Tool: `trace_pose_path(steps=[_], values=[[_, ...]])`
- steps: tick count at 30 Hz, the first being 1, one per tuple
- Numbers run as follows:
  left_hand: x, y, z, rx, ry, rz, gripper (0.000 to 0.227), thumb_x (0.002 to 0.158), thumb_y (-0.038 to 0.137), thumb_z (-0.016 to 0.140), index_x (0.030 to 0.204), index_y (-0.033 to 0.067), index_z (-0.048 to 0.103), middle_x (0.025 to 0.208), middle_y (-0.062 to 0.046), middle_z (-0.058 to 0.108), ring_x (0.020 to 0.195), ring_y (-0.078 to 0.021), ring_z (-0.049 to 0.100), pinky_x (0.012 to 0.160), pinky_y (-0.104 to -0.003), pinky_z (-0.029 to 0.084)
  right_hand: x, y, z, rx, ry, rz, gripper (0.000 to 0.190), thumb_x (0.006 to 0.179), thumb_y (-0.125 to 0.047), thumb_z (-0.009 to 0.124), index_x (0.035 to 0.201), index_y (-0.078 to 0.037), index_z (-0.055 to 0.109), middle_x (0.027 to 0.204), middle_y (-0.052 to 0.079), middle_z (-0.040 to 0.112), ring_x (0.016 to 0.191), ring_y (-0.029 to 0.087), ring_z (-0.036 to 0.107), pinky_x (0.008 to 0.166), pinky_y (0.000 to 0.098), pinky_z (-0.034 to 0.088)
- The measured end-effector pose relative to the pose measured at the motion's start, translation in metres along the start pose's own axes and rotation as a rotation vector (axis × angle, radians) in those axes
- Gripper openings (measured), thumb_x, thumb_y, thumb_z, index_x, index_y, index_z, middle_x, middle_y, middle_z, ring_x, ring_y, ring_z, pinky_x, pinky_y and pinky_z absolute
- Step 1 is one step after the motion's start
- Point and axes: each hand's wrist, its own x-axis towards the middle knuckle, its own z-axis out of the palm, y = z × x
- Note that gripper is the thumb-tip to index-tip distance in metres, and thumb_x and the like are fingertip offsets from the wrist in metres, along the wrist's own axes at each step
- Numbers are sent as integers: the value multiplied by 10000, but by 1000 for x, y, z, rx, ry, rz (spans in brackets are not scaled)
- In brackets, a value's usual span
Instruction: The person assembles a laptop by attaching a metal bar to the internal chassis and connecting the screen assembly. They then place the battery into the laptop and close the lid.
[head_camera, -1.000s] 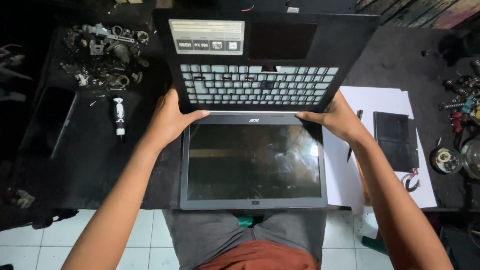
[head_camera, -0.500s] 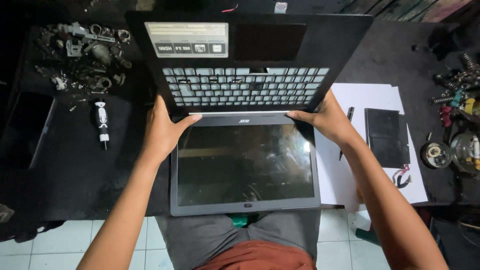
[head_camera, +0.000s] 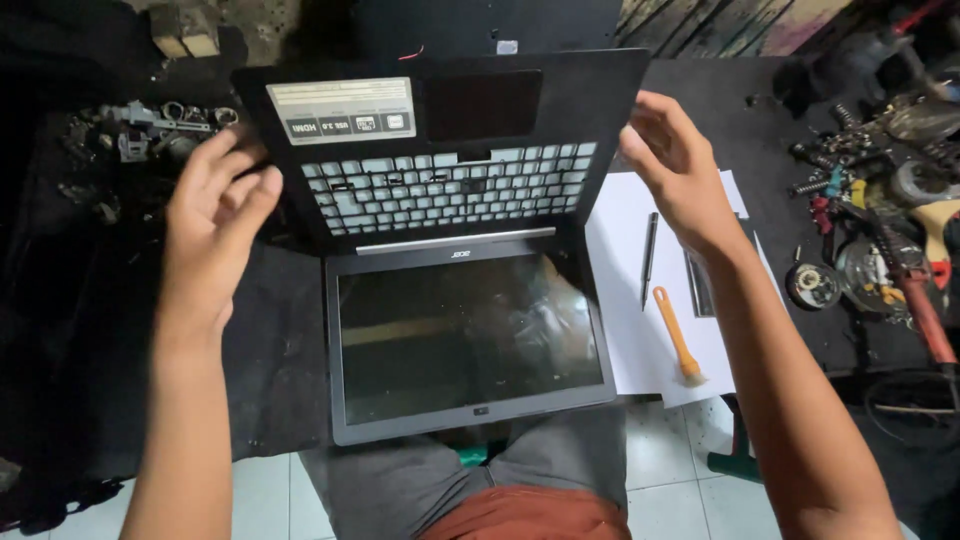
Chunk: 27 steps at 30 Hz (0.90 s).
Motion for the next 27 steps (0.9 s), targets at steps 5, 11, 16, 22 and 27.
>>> trace_pose_path(steps=[5,11,16,22,27], values=[[-11,18,5,66,-65,-3,297,1060,187,619,1320,63,546,1203,-51,647,1089,-88,591,969,-220,464,-18,-18,2,-7,-2,-77,135,1117,-200,580,1139,-121,472,935,-45,436,892,64,426,817,259,392],[-50,41,4,162,-116,-14,300,982,110,647,1238,-6,541,1294,-98,533,1253,-182,570,1072,-293,504,-57,-43,2,-74,-13,6,203,1021,-144,667,1172,-87,543,1134,22,630,1108,121,605,1007,275,469],[-91,41,-8,393,-219,63,380,866,32,697,1225,133,621,1472,-136,625,1418,-291,567,1224,-399,408,-98,-52,-3,-222,-94,-91,256,982,-122,652,1226,-47,643,1251,102,713,1201,227,669,1063,364,510],[-133,11,-18,633,-360,236,524,672,-224,587,1079,86,703,1354,-20,717,1328,-189,639,1188,-320,411,-150,-23,-3,-191,-289,-250,619,747,218,633,1288,-81,663,1361,130,685,1375,335,606,1265,502,426],[-151,-20,-23,686,-571,158,297,926,19,542,1154,130,697,1497,-7,617,1509,-233,428,1214,-389,394,-172,-10,7,-478,-361,-272,461,874,90,653,1283,-121,651,1398,82,621,1366,297,584,1279,675,106]])
